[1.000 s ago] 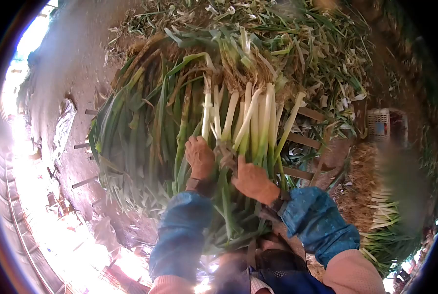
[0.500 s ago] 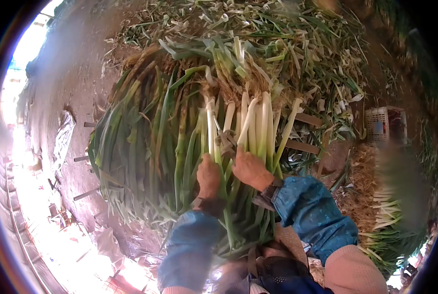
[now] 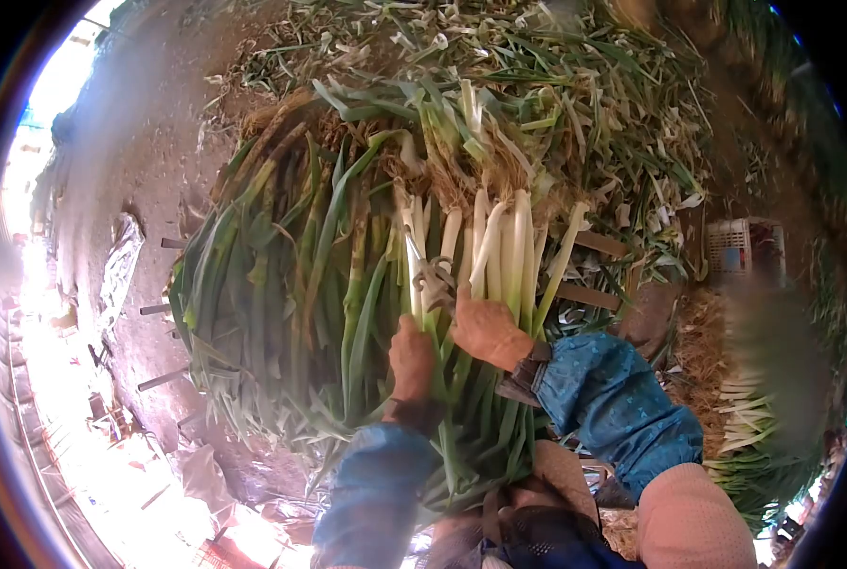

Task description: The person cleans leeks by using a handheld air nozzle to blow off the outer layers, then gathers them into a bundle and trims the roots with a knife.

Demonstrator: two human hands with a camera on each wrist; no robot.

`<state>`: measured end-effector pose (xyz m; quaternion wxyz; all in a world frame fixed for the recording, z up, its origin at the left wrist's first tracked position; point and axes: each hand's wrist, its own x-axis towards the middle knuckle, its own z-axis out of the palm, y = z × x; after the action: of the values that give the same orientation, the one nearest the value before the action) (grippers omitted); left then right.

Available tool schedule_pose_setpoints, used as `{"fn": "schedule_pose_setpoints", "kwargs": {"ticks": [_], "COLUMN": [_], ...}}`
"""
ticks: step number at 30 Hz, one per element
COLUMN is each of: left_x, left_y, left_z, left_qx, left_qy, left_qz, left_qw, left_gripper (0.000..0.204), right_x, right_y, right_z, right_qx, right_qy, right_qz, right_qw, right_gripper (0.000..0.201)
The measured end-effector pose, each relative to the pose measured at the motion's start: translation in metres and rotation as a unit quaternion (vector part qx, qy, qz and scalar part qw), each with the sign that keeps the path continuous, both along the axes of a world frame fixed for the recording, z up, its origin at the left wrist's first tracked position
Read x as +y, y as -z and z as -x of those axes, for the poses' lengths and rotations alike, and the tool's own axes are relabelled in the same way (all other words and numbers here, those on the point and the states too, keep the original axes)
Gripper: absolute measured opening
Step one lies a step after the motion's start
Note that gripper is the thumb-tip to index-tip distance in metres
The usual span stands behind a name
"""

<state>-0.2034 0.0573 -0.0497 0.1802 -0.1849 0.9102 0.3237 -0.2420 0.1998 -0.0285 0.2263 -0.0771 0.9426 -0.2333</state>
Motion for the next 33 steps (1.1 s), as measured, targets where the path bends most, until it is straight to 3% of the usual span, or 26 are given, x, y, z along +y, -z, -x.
{"fn": "schedule_pose_setpoints", "kwargs": {"ticks": [5, 12, 16, 21, 26, 33], "left_x": [-0.001, 0.003, 0.002, 0.008, 0.008, 0.013], "left_y": [0.004, 0.002, 0.010, 0.001, 0.003, 0.002], "left_z": [-0.001, -0.006, -0.011, -0.012, -0.015, -0.017], "left_qx": [0.004, 0.026, 0.032, 0.001, 0.014, 0.050], "left_qy": [-0.002, -0.003, 0.023, 0.011, 0.019, 0.034], "left_qz": [0.000, 0.020, 0.039, 0.021, 0.031, 0.050], "left_qw": [1.000, 0.999, 0.998, 1.000, 0.999, 0.997], "left_gripper": [0.015, 0.021, 0.011, 0.019, 0.017, 0.012], "right_x": [-0.004, -0.016, -0.016, -0.011, -0.008, -0.008], "right_y": [0.025, 0.025, 0.035, 0.023, 0.042, 0.031], "right_z": [0.022, 0.040, 0.069, 0.048, 0.053, 0.047], "right_qx": [-0.008, 0.024, 0.005, 0.002, 0.027, 0.019], "right_qy": [0.030, 0.030, 0.061, 0.042, 0.048, 0.022], "right_qz": [-0.026, -0.053, -0.053, -0.042, -0.039, -0.052], "right_qw": [0.999, 0.998, 0.997, 0.998, 0.998, 0.998], "right_gripper": [0.045, 0.051, 0.049, 0.050, 0.045, 0.046]}}
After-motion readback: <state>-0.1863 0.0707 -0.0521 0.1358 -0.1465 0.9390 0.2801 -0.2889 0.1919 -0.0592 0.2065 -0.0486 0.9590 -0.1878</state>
